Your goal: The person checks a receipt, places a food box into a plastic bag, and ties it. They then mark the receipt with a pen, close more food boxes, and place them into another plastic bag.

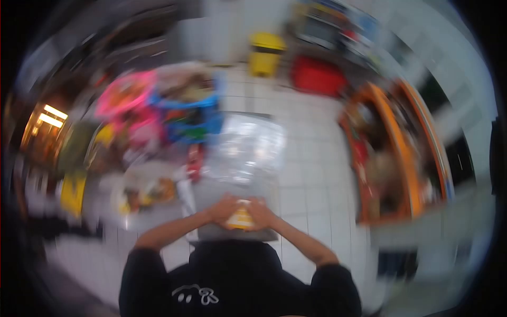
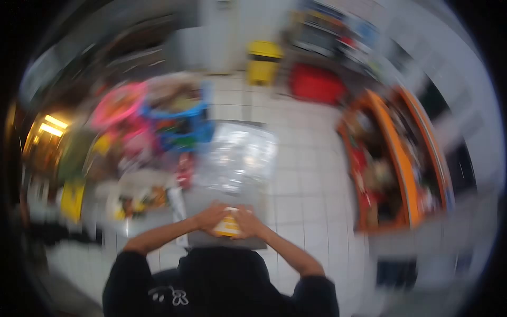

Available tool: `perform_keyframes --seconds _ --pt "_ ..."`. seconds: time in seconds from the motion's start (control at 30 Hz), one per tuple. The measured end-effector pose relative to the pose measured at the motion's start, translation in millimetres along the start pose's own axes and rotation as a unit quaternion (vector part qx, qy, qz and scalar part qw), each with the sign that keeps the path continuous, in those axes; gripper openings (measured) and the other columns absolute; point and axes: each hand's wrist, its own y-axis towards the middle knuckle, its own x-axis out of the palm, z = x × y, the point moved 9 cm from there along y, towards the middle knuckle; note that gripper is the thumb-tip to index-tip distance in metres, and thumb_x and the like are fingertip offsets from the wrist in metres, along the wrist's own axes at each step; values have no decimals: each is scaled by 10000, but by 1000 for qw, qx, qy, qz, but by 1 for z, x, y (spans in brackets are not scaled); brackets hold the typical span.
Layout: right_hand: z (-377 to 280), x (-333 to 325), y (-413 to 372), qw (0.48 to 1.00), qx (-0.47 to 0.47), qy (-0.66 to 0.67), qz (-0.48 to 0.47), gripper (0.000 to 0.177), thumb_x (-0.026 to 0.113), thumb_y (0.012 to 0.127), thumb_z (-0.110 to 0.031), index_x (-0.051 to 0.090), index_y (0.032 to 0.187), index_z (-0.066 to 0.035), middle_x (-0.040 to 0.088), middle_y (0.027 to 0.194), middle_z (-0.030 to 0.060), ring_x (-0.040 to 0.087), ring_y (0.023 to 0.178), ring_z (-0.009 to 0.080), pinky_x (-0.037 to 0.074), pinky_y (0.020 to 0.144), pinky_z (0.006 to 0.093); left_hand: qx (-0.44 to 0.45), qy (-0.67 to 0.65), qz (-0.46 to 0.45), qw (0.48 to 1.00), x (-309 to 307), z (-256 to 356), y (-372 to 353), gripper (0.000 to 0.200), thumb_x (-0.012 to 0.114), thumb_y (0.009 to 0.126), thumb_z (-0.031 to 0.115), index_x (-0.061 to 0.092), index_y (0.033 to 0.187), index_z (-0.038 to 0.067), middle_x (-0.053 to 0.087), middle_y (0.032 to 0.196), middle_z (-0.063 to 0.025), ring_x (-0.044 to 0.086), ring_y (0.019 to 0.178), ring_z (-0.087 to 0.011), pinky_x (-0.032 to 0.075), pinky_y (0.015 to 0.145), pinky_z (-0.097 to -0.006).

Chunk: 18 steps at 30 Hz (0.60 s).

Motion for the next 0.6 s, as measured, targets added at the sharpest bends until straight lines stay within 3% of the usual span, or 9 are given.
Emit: perform_keyframes --seconds 0.07,0.13,0.23,0.33,0.43,0.47,0.53,0.6 --pt "2 7 5 996 30 -73 -28 958 809 613 -600 500 1271 24 456 1323 266 429 1246 413 306 1016 600 -25 47 23 998 0 -4 -2 1025 829 607 531 433 1397 12 446 1413 -241 422 1326 -398 297 1076 -571" --pt "3 13 -1 999 12 -46 23 926 825 588 -527 491 1264 10 432 1365 274 419 1270 425 296 1020 599 -35 30 53 998 3 4 -7 946 813 622 485 449 1394 80 439 1414 -218 416 1320 -383 310 1053 -533" --pt "-15 2 1 999 20 -41 -10 891 863 554 -411 494 1250 5 420 1388 284 410 1290 435 289 1017 593 -12 -27 76 997 -8 7 -8 793 786 671 415 509 1381 195 449 1389 -201 424 1287 -370 315 1029 -499" --pt "-8 -17 4 996 -24 80 37 572 845 557 -140 489 995 -50 450 1389 300 430 1294 449 292 1032 574 2 -28 124 992 -16 7 -13 704 755 717 383 543 1375 250 445 1402 -202 417 1288 -374 313 1023 -510" --pt "13 -4 -1 984 11 166 60 449 812 579 -108 489 888 -59 439 1431 305 434 1305 448 309 1028 564 2 -50 109 993 -4 -1 -8 670 733 756 383 548 1396 308 406 1461 -223 394 1311 -389 301 1030 -528" --pt "-1 -8 2 996 1 88 31 382 830 615 -134 561 868 -39 382 1496 296 386 1364 446 294 1058 585 -1 -68 111 991 -1 -2 -10 670 733 756 383 548 1396 308 406 1461 -223 394 1311 -389 301 1030 -528" --pt "-12 -7 -5 998 21 58 16 373 840 640 -177 575 870 -49 349 1521 287 337 1400 450 254 1087 610 17 44 70 996 3 4 -13 650 727 779 405 541 1402 387 328 1538 -246 367 1337 -417 282 1046 -555" --pt "-19 -8 -11 999 38 -2 20 351 859 688 -263 623 841 -52 297 1563 269 275 1446 450 207 1126 625 23 35 83 996 6 2 -18 656 730 782 424 532 1407 410 296 1559 -251 353 1349 -427 272 1055 -564"
